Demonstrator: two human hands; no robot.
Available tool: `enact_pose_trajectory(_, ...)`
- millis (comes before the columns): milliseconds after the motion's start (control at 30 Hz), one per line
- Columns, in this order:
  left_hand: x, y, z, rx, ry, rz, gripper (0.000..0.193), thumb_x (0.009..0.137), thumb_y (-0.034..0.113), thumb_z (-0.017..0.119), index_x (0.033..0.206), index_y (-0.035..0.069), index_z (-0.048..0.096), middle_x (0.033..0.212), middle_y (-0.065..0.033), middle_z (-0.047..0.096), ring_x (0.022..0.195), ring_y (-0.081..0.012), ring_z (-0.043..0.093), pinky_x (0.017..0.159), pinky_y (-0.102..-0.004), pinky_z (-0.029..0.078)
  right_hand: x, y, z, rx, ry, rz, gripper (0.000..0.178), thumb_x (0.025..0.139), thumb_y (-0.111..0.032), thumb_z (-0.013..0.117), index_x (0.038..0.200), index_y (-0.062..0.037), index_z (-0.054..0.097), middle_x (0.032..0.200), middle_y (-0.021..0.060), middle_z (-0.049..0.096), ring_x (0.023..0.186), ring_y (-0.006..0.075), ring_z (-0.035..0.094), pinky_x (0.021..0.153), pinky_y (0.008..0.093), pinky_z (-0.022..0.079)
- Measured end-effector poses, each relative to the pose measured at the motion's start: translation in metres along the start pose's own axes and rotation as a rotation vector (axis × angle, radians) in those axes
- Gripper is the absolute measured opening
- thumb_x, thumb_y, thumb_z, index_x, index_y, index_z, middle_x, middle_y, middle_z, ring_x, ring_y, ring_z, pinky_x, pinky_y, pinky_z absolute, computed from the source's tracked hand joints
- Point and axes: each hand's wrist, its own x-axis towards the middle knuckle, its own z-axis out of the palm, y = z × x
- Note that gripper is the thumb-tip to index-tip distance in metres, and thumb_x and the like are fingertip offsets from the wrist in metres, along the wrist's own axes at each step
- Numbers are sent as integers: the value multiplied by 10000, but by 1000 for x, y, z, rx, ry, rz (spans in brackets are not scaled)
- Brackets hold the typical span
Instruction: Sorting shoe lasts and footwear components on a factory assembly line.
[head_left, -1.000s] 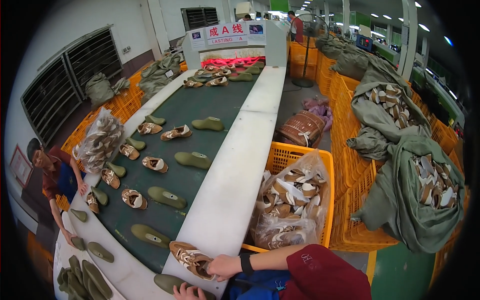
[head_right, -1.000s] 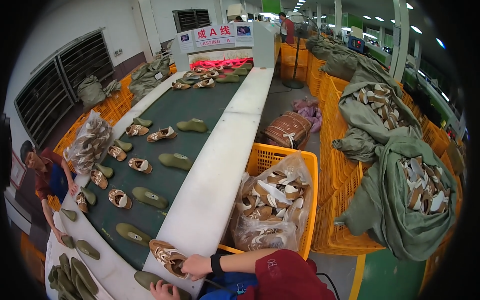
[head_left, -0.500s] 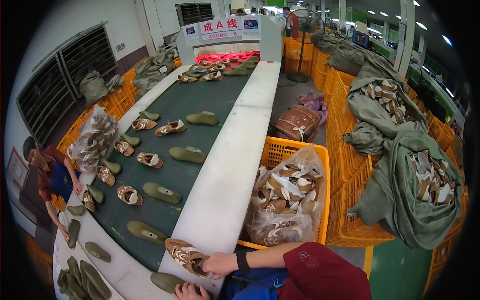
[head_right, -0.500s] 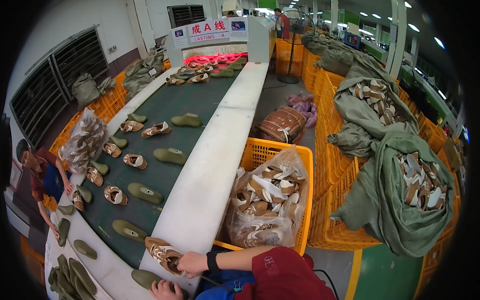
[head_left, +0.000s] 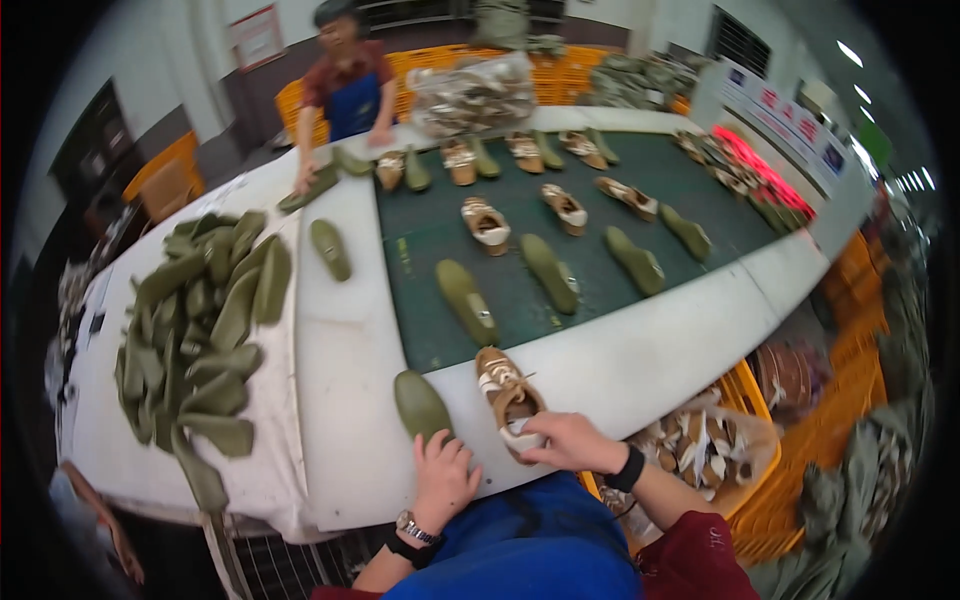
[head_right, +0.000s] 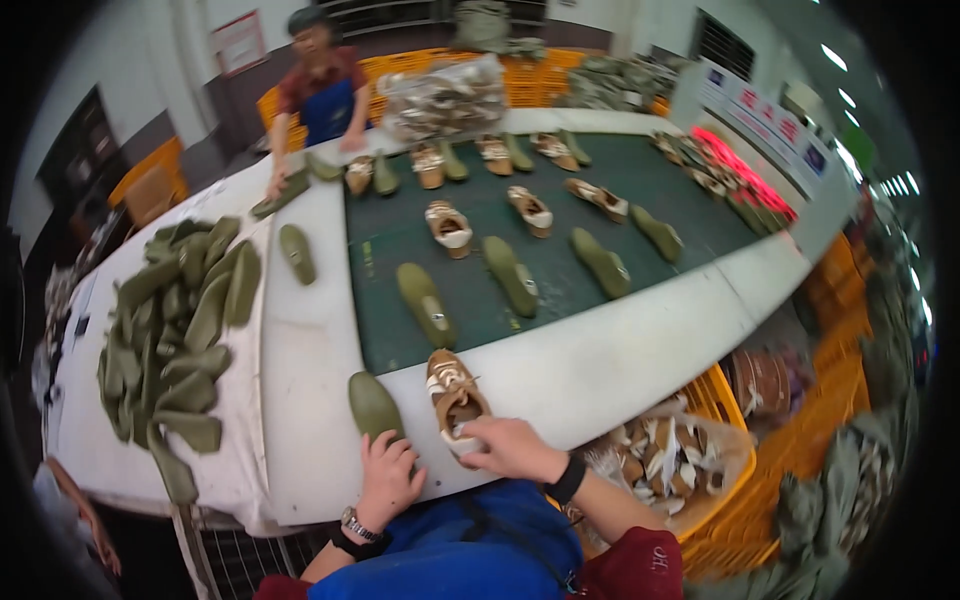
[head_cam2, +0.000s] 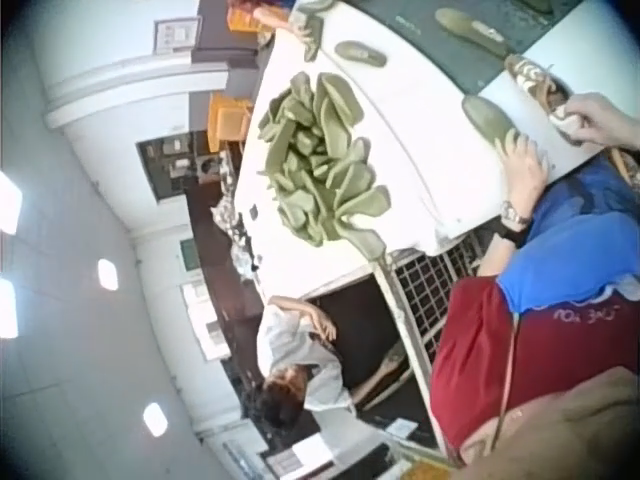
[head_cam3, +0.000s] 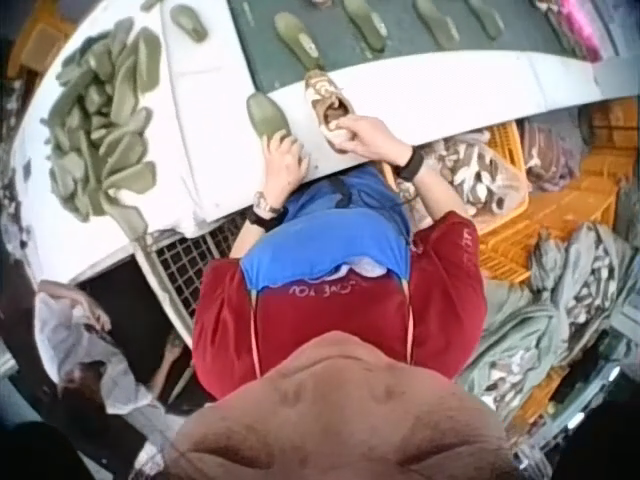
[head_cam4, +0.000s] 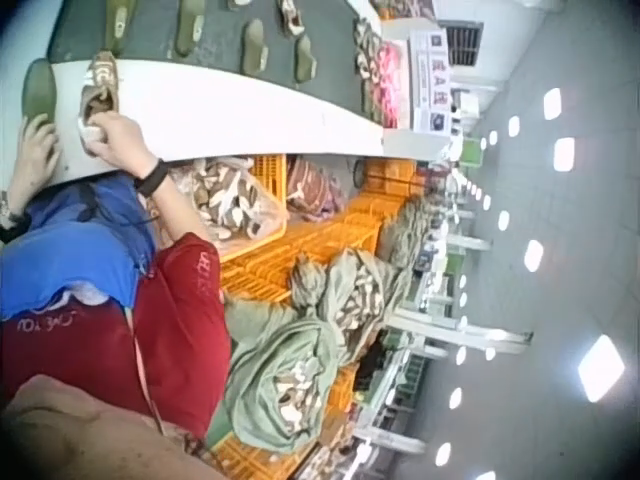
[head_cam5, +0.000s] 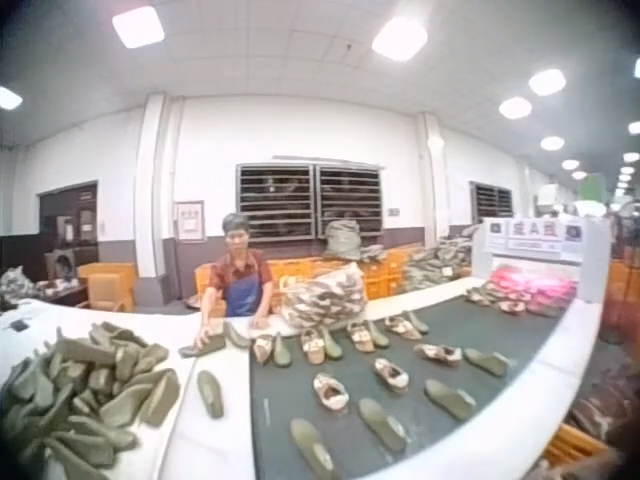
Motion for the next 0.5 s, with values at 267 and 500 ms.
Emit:
enact_pose_trajectory(267, -5, 4, -2, -51, -17, -10, 226, 699, 235, 699, 834, 66, 635, 1023, -80, 595, 1120, -316, 471, 973, -601, 289, 164, -10, -39, -154, -38, -142, 347, 726, -282, 696, 1009, -99, 616, 885, 147, 639, 821, 323, 624, 719, 412, 492)
enact_pose_trajectory(500, -6, 4, 0, -116, -12, -10, 242, 688, 254, 706, 836, 77, 632, 1028, -72, 596, 1104, -303, 489, 949, -619, 290, 309, 39, 23, -221, -66, 0, 380, 719, -284, 699, 1033, -80, 631, 969, 156, 661, 925, 338, 621, 815, 412, 496)
